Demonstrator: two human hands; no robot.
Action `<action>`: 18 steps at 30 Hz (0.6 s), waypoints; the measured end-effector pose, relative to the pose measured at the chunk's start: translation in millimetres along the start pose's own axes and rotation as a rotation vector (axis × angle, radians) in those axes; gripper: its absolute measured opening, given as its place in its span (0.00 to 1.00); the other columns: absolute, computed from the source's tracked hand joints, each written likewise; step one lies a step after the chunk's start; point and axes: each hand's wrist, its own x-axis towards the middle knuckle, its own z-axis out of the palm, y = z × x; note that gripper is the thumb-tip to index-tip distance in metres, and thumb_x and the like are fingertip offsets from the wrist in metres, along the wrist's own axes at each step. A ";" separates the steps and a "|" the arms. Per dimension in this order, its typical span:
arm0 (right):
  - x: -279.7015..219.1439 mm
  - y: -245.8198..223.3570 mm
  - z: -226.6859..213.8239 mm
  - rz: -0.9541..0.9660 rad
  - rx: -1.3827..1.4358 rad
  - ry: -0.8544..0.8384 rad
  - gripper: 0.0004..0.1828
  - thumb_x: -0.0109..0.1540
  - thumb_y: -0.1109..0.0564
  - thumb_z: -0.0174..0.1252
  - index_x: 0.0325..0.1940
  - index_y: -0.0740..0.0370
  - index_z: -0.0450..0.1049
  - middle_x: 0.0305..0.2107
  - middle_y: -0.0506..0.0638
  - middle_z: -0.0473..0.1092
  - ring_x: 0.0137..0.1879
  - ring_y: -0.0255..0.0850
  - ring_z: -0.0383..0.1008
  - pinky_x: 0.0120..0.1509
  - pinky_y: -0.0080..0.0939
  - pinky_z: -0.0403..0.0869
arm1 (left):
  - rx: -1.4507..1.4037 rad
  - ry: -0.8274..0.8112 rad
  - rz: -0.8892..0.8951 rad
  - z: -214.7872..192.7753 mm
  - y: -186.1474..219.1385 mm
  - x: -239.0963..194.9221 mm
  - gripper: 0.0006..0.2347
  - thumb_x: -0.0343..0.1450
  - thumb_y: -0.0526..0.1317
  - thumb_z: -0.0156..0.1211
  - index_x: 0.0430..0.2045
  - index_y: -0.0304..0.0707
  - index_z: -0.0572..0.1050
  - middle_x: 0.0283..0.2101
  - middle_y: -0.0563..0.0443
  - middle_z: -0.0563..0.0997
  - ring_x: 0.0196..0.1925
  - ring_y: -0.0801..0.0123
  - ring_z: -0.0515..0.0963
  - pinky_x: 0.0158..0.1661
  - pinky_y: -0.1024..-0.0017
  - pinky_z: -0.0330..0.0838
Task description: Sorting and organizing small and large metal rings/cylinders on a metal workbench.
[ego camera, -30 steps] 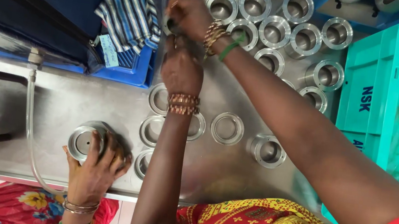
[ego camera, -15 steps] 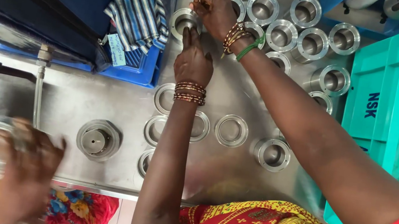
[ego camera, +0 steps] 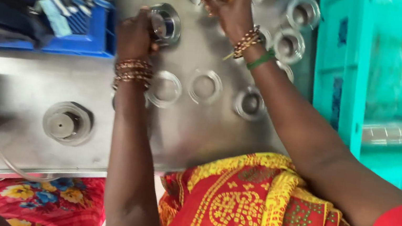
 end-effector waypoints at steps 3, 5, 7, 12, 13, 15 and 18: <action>-44.5 -20.3 -41.7 0.212 0.234 0.096 0.09 0.66 0.58 0.68 0.38 0.64 0.74 0.28 0.46 0.77 0.32 0.29 0.76 0.34 0.31 0.76 | -0.038 -0.091 -0.278 0.9 29.7 -22.1 0.16 0.75 0.49 0.55 0.34 0.30 0.75 0.37 0.32 0.81 0.38 0.44 0.83 0.41 0.51 0.76; -71.9 -27.0 -62.6 0.279 0.248 0.149 0.09 0.67 0.59 0.66 0.37 0.64 0.73 0.28 0.44 0.76 0.33 0.29 0.77 0.34 0.29 0.75 | -0.001 -0.100 -0.407 10.2 48.2 -41.0 0.19 0.74 0.53 0.55 0.39 0.30 0.74 0.42 0.29 0.79 0.40 0.42 0.82 0.42 0.51 0.76; -101.3 -28.0 -82.1 0.187 0.198 0.247 0.08 0.68 0.63 0.64 0.37 0.64 0.72 0.29 0.46 0.75 0.33 0.30 0.75 0.33 0.31 0.73 | 0.387 -0.064 -0.115 17.7 73.1 -65.9 0.26 0.72 0.58 0.60 0.52 0.33 0.71 0.59 0.30 0.70 0.55 0.39 0.74 0.50 0.45 0.72; -197.6 -72.7 -90.2 0.062 0.154 0.106 0.01 0.70 0.65 0.55 0.44 0.64 0.70 0.39 0.49 0.75 0.44 0.34 0.76 0.47 0.35 0.74 | 0.433 -0.198 0.064 37.4 82.8 -120.3 0.40 0.68 0.65 0.58 0.65 0.30 0.61 0.71 0.32 0.58 0.68 0.37 0.58 0.60 0.31 0.51; -217.8 -84.2 -87.7 -0.011 -0.106 -0.009 0.02 0.70 0.66 0.55 0.46 0.66 0.72 0.41 0.52 0.75 0.47 0.37 0.77 0.51 0.37 0.75 | 0.427 -0.238 0.095 38.0 80.1 -129.3 0.43 0.67 0.67 0.57 0.69 0.29 0.58 0.73 0.33 0.56 0.71 0.37 0.55 0.63 0.28 0.43; -231.9 -95.7 -90.3 0.069 -0.172 0.004 0.02 0.69 0.64 0.58 0.45 0.66 0.73 0.37 0.51 0.76 0.42 0.35 0.76 0.47 0.36 0.74 | 0.439 -0.240 0.088 32.4 87.5 -133.0 0.43 0.68 0.67 0.56 0.69 0.30 0.57 0.74 0.35 0.56 0.73 0.37 0.51 0.65 0.28 0.37; -252.1 -85.1 -90.4 0.172 -0.055 0.058 0.04 0.70 0.61 0.60 0.45 0.64 0.73 0.36 0.51 0.77 0.41 0.32 0.75 0.46 0.36 0.74 | 0.475 -0.257 0.045 25.2 91.9 -153.4 0.44 0.66 0.65 0.57 0.70 0.31 0.55 0.75 0.37 0.55 0.76 0.37 0.43 0.67 0.29 0.28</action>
